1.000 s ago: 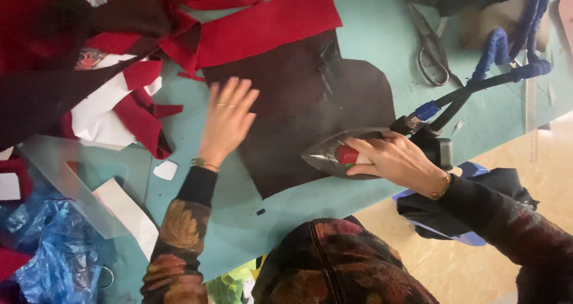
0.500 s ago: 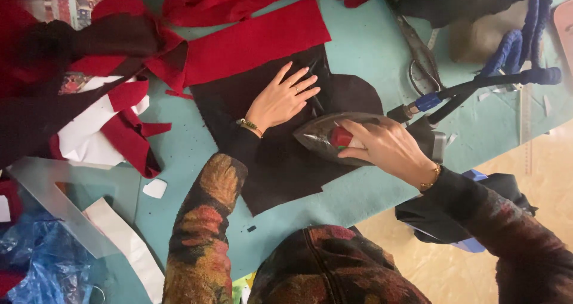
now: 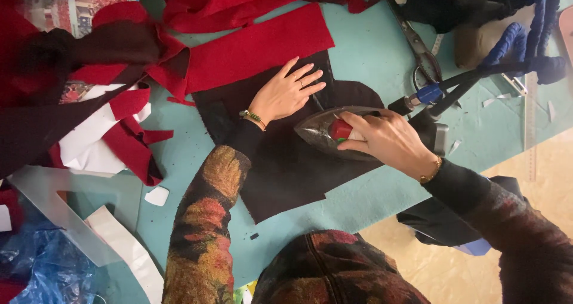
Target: Ironing fabric pieces and sorting through fabric scraps on a workbench
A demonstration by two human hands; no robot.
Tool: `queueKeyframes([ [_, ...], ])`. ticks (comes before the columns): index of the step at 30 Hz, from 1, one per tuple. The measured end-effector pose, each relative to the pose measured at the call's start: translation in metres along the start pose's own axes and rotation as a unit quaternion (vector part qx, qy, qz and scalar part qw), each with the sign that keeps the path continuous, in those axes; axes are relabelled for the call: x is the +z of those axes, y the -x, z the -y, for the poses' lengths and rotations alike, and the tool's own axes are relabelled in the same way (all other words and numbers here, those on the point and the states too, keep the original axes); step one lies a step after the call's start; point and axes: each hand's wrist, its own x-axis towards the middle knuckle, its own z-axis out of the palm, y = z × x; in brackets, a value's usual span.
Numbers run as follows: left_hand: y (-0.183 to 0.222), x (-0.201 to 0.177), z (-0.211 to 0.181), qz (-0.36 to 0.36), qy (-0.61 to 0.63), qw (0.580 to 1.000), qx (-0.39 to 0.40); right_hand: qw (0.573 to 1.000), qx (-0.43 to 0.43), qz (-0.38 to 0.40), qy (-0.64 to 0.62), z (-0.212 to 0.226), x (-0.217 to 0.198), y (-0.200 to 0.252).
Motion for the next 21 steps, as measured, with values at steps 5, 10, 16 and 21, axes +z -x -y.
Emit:
queueKeyframes([
  [5, -0.003, -0.002, 0.004, 0.006, -0.007, 1.000, 0.005, 1.000, 0.003, 0.008, -0.007, -0.008, 0.001, -0.011],
  [10, -0.005, -0.006, 0.011, 0.026, 0.021, 0.999, 0.000, 1.000, -0.003, 0.015, -0.013, -0.024, 0.015, -0.018],
  [16, -0.004, -0.017, 0.019, 0.020, 0.027, 0.999, -0.024, 1.000, -0.002, 0.023, -0.001, -0.023, 0.008, -0.021],
  [21, -0.009, -0.016, 0.024, 0.028, 0.034, 0.998, -0.039, 1.000, 0.003, 0.027, -0.011, -0.023, 0.008, -0.021],
])
